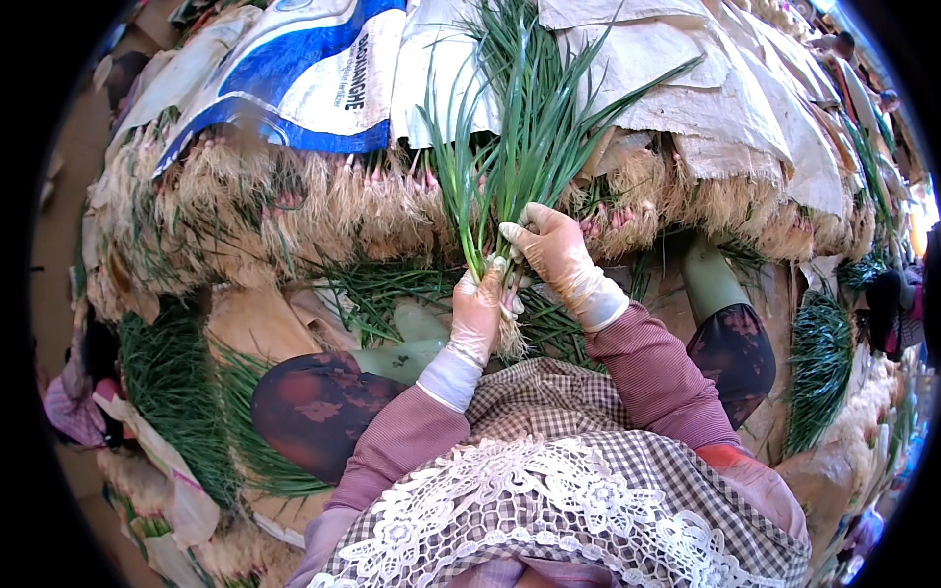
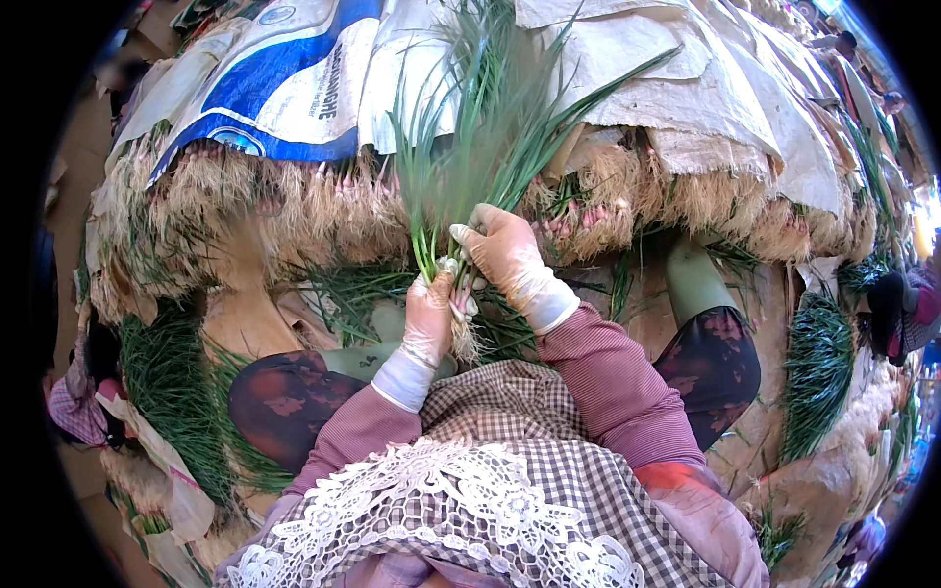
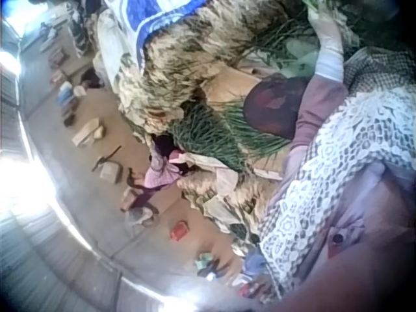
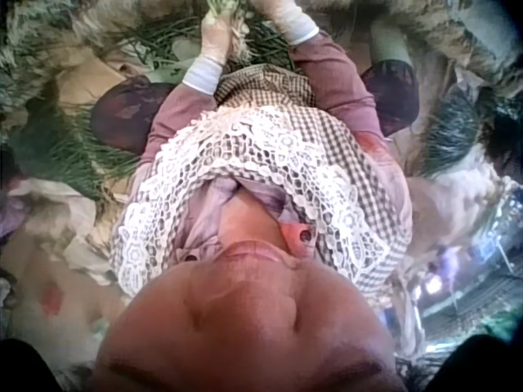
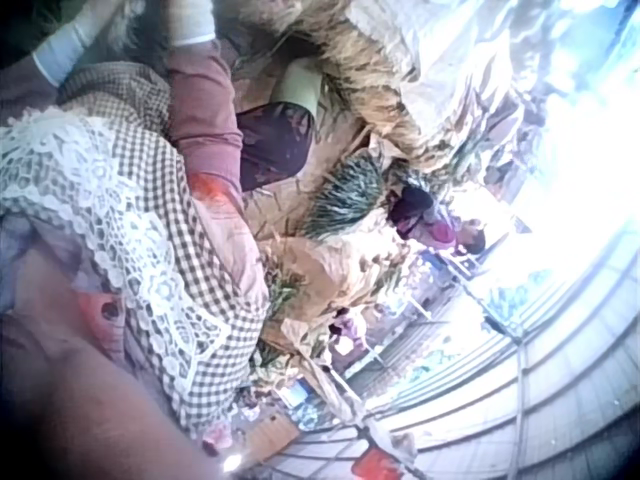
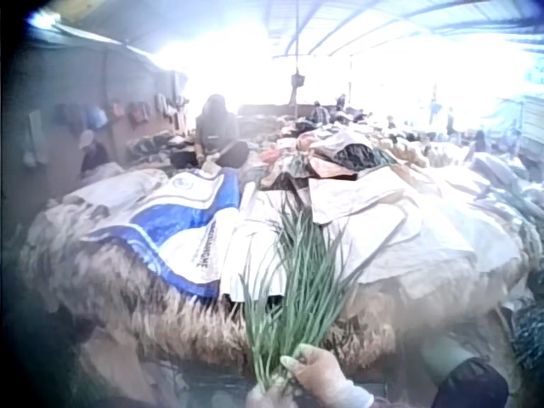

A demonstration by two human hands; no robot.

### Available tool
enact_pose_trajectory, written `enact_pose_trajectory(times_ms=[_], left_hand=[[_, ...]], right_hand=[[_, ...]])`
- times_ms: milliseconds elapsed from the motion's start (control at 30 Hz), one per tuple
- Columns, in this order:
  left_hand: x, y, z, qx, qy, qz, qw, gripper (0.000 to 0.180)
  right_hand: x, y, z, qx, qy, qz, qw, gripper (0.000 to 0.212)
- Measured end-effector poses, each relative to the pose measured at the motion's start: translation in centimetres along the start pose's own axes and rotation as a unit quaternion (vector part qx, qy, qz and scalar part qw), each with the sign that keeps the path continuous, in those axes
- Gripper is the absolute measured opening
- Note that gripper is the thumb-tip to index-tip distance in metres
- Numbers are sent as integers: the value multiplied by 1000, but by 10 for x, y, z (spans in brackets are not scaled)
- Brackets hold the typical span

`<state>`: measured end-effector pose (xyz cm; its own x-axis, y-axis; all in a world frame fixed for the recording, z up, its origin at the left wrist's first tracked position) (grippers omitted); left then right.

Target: The person bundles green onions by hand, picking individual stalks from a large pile and grouping them into a bunch.

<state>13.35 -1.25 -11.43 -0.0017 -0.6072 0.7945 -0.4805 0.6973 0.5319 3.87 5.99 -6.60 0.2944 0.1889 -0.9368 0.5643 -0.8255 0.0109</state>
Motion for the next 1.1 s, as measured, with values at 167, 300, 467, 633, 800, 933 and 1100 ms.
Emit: enact_pose_trajectory(times_ms=[167, 300, 467, 633, 800, 933, 1100], left_hand=[[-1, -3, 2, 36, -55, -106, 992, 18], [9, 3, -2, -14, -74, -78, 994, 19], [22, 14, -4, -85, -119, -1, 989, 15], [4, 2, 2, -62, -147, -26, 987, 17], [28, 5, 0, -158, -180, -58, 969, 21], [15, -22, 9, -77, -125, -87, 985, 26], [23, -5, 7, -115, -148, -67, 980, 27]], right_hand=[[-2, 5, -10, -57, -126, -173, 975, 16], [3, -2, -11, -124, 11, 43, 991, 14], [-7, -11, -13, -21, -76, 96, 992, 13], [4, 20, -28, 2, -248, -201, 948, 19], [-7, 16, -38, -245, -52, 35, 968, 18], [-33, -1, -70, -390, 49, 229, 891, 22], [89, -96, -40, -260, 20, -668, 697, 33]])
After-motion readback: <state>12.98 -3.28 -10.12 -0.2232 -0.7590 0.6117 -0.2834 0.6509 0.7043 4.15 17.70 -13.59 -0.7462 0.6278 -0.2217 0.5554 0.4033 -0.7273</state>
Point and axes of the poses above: each hand's wrist, its own z-axis towards the middle knuckle, its own y-axis out of the palm, x = y × z, the point moved 2 cm from there along z, towards the middle knuckle, and after that the axes turned 1 degree about z, right-handed, at the moved point
